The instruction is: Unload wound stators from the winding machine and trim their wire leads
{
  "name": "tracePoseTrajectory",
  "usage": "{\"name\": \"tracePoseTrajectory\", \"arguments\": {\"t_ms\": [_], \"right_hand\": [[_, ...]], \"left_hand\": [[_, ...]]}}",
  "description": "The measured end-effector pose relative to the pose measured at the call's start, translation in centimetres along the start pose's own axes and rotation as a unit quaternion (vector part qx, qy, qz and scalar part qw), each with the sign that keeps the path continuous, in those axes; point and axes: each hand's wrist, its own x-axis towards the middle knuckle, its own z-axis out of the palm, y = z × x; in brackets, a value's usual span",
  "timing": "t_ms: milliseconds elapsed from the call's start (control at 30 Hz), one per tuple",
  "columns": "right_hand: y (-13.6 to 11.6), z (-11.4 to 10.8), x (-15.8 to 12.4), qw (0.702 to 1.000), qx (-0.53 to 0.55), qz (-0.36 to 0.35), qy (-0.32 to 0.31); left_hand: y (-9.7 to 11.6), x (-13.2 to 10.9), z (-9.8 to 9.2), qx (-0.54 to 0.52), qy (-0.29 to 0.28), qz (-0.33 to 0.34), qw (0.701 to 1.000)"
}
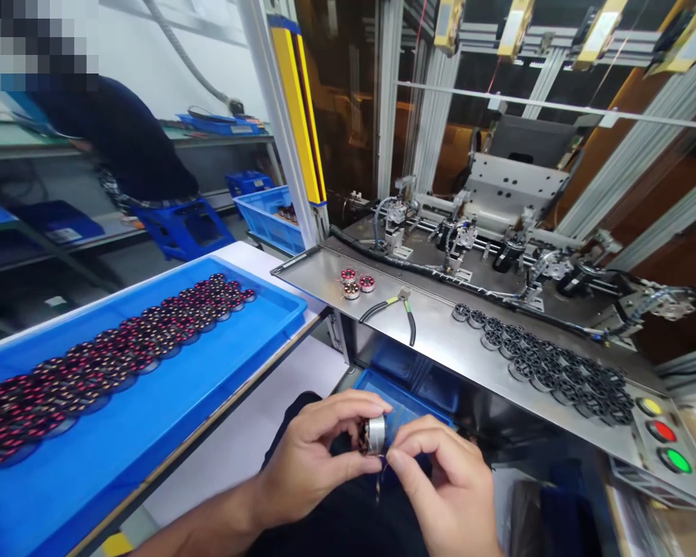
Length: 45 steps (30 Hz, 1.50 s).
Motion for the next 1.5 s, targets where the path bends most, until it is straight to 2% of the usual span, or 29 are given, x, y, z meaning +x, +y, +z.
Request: {"name": "tracePoseTrajectory", "arguments": {"t_ms": [67,133,200,267,333,400,433,500,600,700,800,867,933,1000,1100,1200,1300,1433,1500], "right_hand": [[0.1,-0.3,-0.1,0.999,0.026,0.034,0.025],[0.4,-0.7,-0.3,0.995,0.043,0.083,0.045],[1.1,-1.2,-0.4,0.990,0.052,0.128,0.038],[1.9,-1.8,-0.7,0.987,0.057,0.146,0.042],[2.4,-2.4,-1.0,0.988,0.054,0.107,0.094],[2.2,-2.8,-1.4,0.992,0.017,0.026,0.122],[1.9,-2.8,-1.6,0.994,-0.020,-0.010,0.105],[0.9,-2.6,-1.7,0.993,-0.109,-0.032,0.021],[-0.7,-2.3,-1.0,0.986,-0.148,0.037,-0.073],[-1.1,-2.9,0.2,0.986,-0.079,0.112,-0.100],[-0.5,-3.9,0.9,0.982,-0.065,0.141,-0.108],[-0.2,-4.3,0.6,0.990,-0.098,0.091,-0.042],[-0.1,-4.1,-0.1,0.989,-0.141,-0.025,0.028],[-0.3,-3.4,-0.8,0.971,-0.192,-0.140,0.012],[-0.4,-2.1,-1.1,0.938,-0.264,-0.216,-0.058],[-0.6,-1.3,-0.5,0.926,-0.291,-0.228,-0.071],[-1.4,-1.6,0.5,0.919,-0.305,-0.224,-0.114],[-3.2,-3.2,1.8,0.906,-0.318,-0.199,-0.195],[-3.2,-4.0,3.2,0.913,-0.290,-0.154,-0.241]], "left_hand": [[-0.2,-0.2,0.3,-0.064,0.005,-0.051,0.997],[-0.2,-0.3,0.5,-0.113,0.006,-0.072,0.991],[-0.1,-0.3,0.6,-0.130,0.006,-0.065,0.989],[0.3,-0.1,0.6,-0.092,0.007,-0.031,0.995],[0.8,0.2,0.5,0.004,0.005,0.030,1.000],[1.4,0.4,0.4,0.116,-0.002,0.105,0.988],[1.6,0.5,0.4,0.159,-0.009,0.138,0.978],[1.9,0.5,0.2,0.206,-0.023,0.183,0.961],[2.1,0.4,0.0,0.213,-0.039,0.189,0.958],[2.3,0.3,-0.4,0.157,-0.087,0.153,0.972],[2.7,0.2,-0.7,0.074,-0.145,0.125,0.979],[2.9,0.2,-0.8,0.059,-0.140,0.118,0.981],[3.0,0.2,-0.7,0.081,-0.108,0.117,0.984],[3.0,0.1,-0.5,0.112,-0.078,0.122,0.983],[2.8,0.1,-0.3,0.138,-0.058,0.141,0.979],[2.8,0.0,-0.5,0.135,-0.061,0.141,0.979],[2.8,-0.1,-1.0,0.091,-0.079,0.114,0.986],[2.4,-0.5,-1.8,-0.033,-0.075,0.025,0.996],[1.8,-0.7,-2.2,-0.101,-0.064,-0.033,0.992]]}}
